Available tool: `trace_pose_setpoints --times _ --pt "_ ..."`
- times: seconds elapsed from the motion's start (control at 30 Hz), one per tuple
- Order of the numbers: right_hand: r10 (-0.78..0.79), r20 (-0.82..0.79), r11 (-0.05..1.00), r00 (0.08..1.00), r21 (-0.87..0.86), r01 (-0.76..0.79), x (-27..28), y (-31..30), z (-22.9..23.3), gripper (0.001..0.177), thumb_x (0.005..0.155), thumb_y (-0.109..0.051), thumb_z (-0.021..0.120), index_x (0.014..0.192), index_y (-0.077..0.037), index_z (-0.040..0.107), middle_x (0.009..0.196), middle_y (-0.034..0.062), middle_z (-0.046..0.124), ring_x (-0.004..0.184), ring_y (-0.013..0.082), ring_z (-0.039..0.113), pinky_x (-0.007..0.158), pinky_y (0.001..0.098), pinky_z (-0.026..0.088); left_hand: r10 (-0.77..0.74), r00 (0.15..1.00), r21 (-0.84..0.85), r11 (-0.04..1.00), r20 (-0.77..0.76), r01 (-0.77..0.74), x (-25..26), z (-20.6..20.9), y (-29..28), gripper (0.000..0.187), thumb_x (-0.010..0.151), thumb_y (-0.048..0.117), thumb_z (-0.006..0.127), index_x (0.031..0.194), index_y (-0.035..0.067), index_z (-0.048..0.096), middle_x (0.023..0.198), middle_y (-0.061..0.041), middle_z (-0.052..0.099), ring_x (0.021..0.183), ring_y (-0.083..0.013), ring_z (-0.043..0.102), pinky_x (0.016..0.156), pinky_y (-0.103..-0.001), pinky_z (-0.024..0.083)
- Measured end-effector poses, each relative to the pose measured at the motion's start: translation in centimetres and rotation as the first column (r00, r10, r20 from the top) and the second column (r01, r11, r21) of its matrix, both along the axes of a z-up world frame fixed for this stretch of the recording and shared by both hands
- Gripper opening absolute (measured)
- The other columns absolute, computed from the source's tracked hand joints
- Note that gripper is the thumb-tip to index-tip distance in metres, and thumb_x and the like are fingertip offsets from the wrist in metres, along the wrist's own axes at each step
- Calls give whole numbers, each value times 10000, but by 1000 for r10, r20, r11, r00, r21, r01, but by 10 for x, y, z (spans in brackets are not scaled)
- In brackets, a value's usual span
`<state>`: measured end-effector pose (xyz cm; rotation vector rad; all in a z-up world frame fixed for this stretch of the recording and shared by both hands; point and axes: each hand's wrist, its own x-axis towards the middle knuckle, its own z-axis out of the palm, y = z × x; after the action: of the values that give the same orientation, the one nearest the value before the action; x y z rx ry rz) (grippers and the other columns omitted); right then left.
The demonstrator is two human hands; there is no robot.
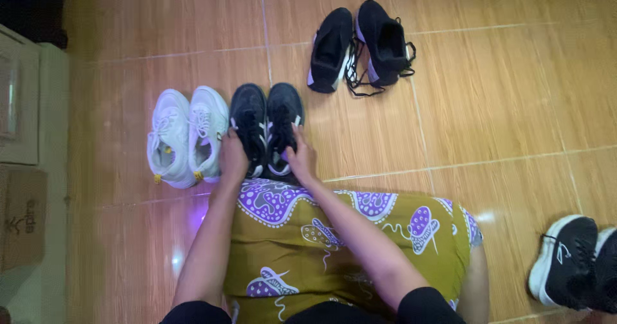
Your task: The person sits on the floor and removes the laces from a pair of black sneakers, then re-laces them by threading the laces through the eyelets and tying a knot. The person repeats this process for a second pair of black sneakers.
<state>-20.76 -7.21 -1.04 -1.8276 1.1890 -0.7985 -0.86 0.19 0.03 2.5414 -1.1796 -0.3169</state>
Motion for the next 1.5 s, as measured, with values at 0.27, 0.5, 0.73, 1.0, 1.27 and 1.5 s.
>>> trace_pose_setpoints --times 0.27,0.5,0.73,1.0,1.27,1.5 --pt "185 131 978 974 75 -196 -2 -3 -13 818 862 -147 720 1586 -168 341 1596 231 337 1453 409 391 1144 451 388 -52 998 -143 988 32 56 -2 72 4 528 809 -11 608 1337 -29 590 1186 -266 616 1104 -461 589 925 -517 485" --pt "92 -40 993 995 -72 -95 -101 -122 -50 501 948 -168 659 1447 -159 616 1539 132 517 1412 318 549 1210 426 447 -306 947 -594 745 98 303 -78 126 -105 424 808 6 625 1228 41 679 1260 -194 652 1221 -405 578 1087 -479 454" --pt "69 -580 971 812 -148 -189 -128 -229 -37 773 755 -230 767 1474 -173 489 1562 191 361 1378 430 371 1083 537 367 -313 849 -376 792 426 481 -138 73 -255 658 645 165 724 1259 -48 616 1313 -282 534 1252 -452 484 1017 -593 379" --pt "-78 -721 947 689 -269 -174 -134 -225 -78 445 908 -263 669 1311 -93 588 1292 159 620 1209 370 555 1008 518 458 -490 839 -179 827 238 534 -159 0 -232 298 829 53 641 1127 42 635 1106 -168 620 1129 -368 572 1095 -570 386" --pt "-47 4 970 999 240 45 -215 -169 -59 70 995 -111 607 961 -50 608 864 80 735 840 187 750 795 351 587 -610 791 -198 772 37 604 -241 44 -51 346 770 44 665 1110 28 604 1070 -196 591 1107 -407 547 1138 -645 303" --pt "18 279 882 960 449 -146 -290 -87 53 45 992 -91 635 1007 -50 624 927 -7 707 960 115 706 880 282 548 -647 762 -175 746 41 643 -278 69 -4 470 742 45 695 1197 8 582 1167 -212 575 1258 -420 506 1171 -615 307"
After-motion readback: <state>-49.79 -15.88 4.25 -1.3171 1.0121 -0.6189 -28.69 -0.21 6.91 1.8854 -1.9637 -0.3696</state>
